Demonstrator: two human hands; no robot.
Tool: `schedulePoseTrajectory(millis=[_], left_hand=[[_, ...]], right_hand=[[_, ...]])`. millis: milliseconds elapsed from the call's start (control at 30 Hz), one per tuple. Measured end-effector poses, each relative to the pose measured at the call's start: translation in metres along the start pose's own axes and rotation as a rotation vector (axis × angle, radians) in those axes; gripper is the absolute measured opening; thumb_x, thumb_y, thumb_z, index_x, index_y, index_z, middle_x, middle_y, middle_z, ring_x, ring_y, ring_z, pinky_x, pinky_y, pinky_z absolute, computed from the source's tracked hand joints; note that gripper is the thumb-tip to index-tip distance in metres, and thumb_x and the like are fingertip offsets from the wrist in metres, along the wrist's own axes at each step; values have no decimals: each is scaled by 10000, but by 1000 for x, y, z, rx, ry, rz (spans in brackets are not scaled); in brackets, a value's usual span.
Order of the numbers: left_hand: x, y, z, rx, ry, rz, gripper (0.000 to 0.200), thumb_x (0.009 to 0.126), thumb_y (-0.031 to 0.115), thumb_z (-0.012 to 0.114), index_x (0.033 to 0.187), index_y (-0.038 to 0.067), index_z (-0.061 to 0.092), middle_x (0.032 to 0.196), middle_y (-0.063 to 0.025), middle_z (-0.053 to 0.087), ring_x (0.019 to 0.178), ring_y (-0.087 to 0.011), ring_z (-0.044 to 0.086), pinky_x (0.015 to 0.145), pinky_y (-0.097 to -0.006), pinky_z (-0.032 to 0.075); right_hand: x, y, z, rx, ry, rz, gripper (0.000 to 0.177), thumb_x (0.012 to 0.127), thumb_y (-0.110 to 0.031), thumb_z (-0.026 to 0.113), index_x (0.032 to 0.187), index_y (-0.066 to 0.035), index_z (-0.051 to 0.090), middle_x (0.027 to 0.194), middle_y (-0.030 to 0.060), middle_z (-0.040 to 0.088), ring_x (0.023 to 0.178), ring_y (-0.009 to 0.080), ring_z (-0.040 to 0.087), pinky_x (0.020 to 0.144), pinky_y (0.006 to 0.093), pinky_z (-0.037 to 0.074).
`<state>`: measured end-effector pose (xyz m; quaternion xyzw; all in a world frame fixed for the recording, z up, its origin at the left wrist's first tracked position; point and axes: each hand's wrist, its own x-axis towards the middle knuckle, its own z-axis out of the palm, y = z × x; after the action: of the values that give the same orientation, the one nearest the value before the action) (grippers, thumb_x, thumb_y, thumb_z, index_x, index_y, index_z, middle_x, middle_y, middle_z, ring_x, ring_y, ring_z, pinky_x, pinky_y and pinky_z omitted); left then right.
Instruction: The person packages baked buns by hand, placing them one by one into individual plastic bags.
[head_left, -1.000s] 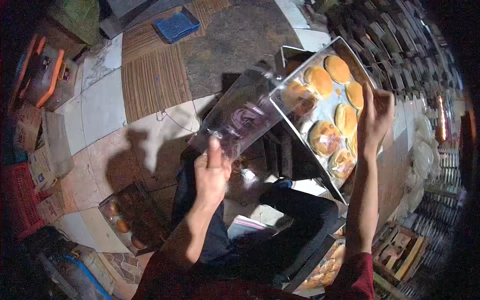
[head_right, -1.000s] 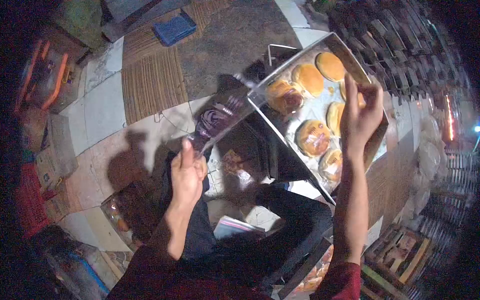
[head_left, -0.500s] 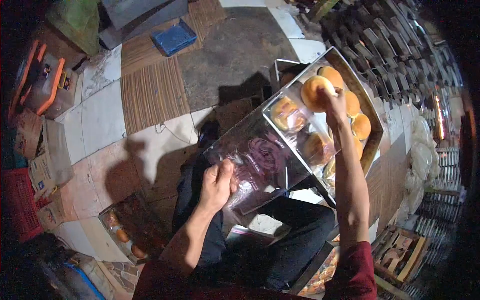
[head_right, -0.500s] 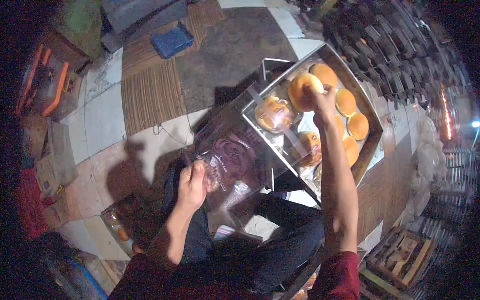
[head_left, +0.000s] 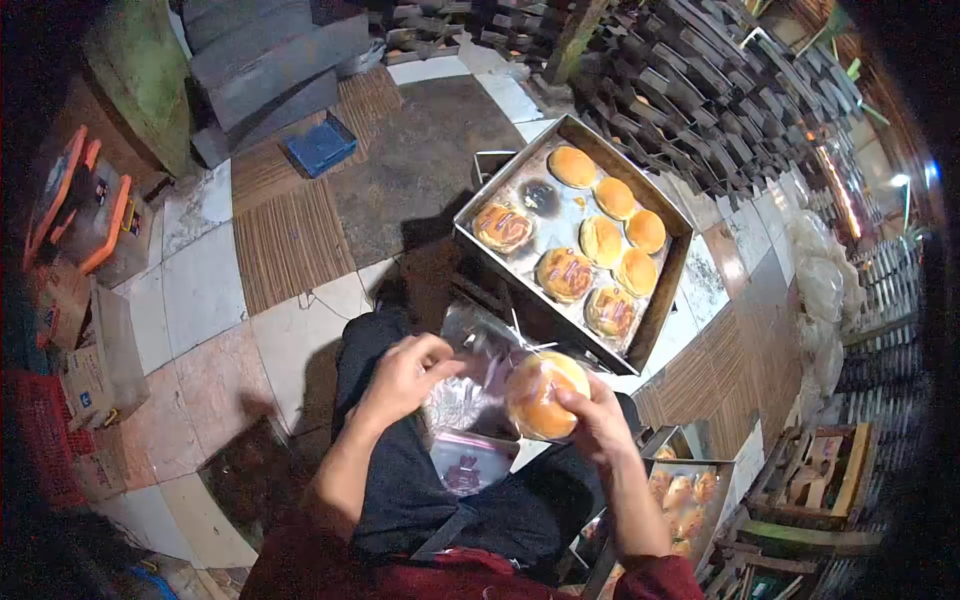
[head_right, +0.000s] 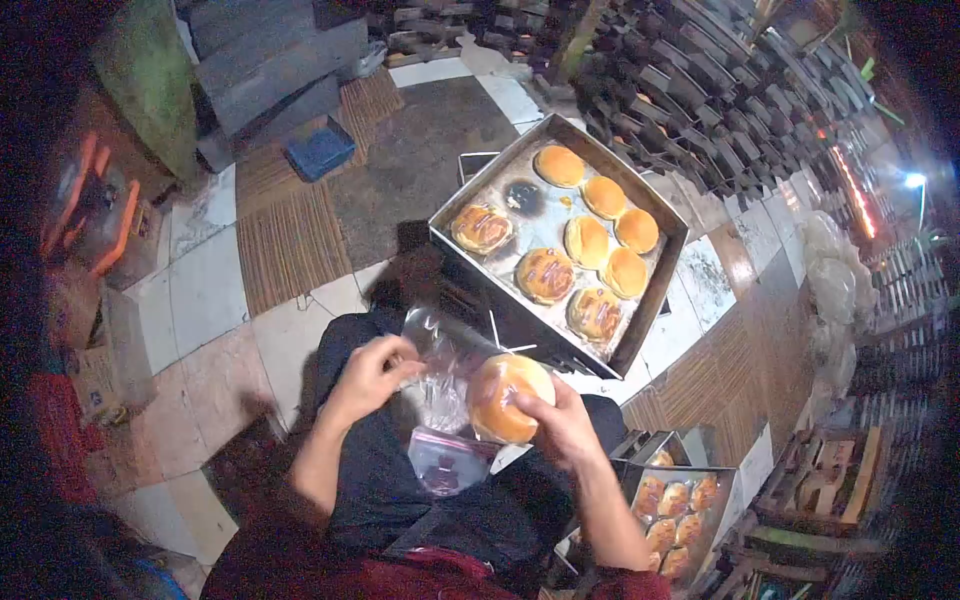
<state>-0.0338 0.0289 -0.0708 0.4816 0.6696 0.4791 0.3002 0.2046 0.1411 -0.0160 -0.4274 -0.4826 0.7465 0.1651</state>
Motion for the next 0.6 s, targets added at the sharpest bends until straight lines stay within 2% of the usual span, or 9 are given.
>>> schedulePoseTrajectory(millis=[100,167,233,300,367,433,500,533,600], left_hand=[[-32,26,9,-174,523,-83,429,856,146,563,1227,35,379,1176,-124,471,875,-156,535,755,-284,463],[-60,50,28,-733,340,-250,584,902,401,450,1342,118,191,1299,-128,333,960,-249,531,815,-358,472],[-64,59,44,-1042,248,-168,648,876,442,476,1355,139,163,1301,-128,336,1018,-279,521,827,-377,472],[-57,96,22,-1046,203,-221,707,849,416,540,1365,149,137,1271,-122,378,1056,-265,509,840,-392,465],[-76,104,34,-919,56,-192,727,836,367,582,1369,146,141,1264,-99,389,1056,-219,496,872,-351,441],[-116,80,64,-622,-518,-304,737,817,308,621,1366,143,159,1266,-60,379,1082,-201,454,911,-362,403],[-151,80,75,-975,-358,-319,770,838,288,609,1381,74,106,1233,-79,394,1066,-160,428,895,-316,396],[-142,69,52,-1098,-455,-260,745,862,289,566,1386,77,80,1294,-80,357,1145,-175,391,923,-335,391],[-109,98,21,-1236,-18,-162,717,835,393,548,1374,129,154,1317,-85,344,1159,-232,400,917,-419,398]], right_hand=[[-35,17,28,298,240,-369,488,801,-154,628,1206,16,416,1087,97,550,994,202,547,863,338,444],[-55,41,51,21,265,-460,582,784,-217,650,1238,29,382,1128,131,541,1008,253,548,906,387,418],[-75,75,70,-606,-85,-617,777,755,-278,679,1327,32,254,1293,205,407,1153,312,448,978,438,337],[-84,77,115,-645,-130,-1007,921,754,-357,666,1374,31,107,1416,223,198,1296,322,248,1043,430,221],[-78,76,106,-400,-249,-874,952,778,-423,617,1391,1,25,1454,190,59,1341,298,96,1071,387,147],[-82,56,103,336,-146,-538,1048,709,-601,599,1405,-69,24,1436,177,105,1316,308,157,1064,379,190],[-85,29,101,588,-30,-547,698,828,-517,471,1330,-61,306,1312,139,384,1207,251,379,991,354,327],[-84,32,104,479,70,-730,720,797,-542,505,1303,-52,353,1287,134,412,1134,229,451,902,319,402],[-82,57,89,250,-143,-745,894,705,-549,613,1347,-72,213,1336,169,303,1198,297,360,947,403,333]])
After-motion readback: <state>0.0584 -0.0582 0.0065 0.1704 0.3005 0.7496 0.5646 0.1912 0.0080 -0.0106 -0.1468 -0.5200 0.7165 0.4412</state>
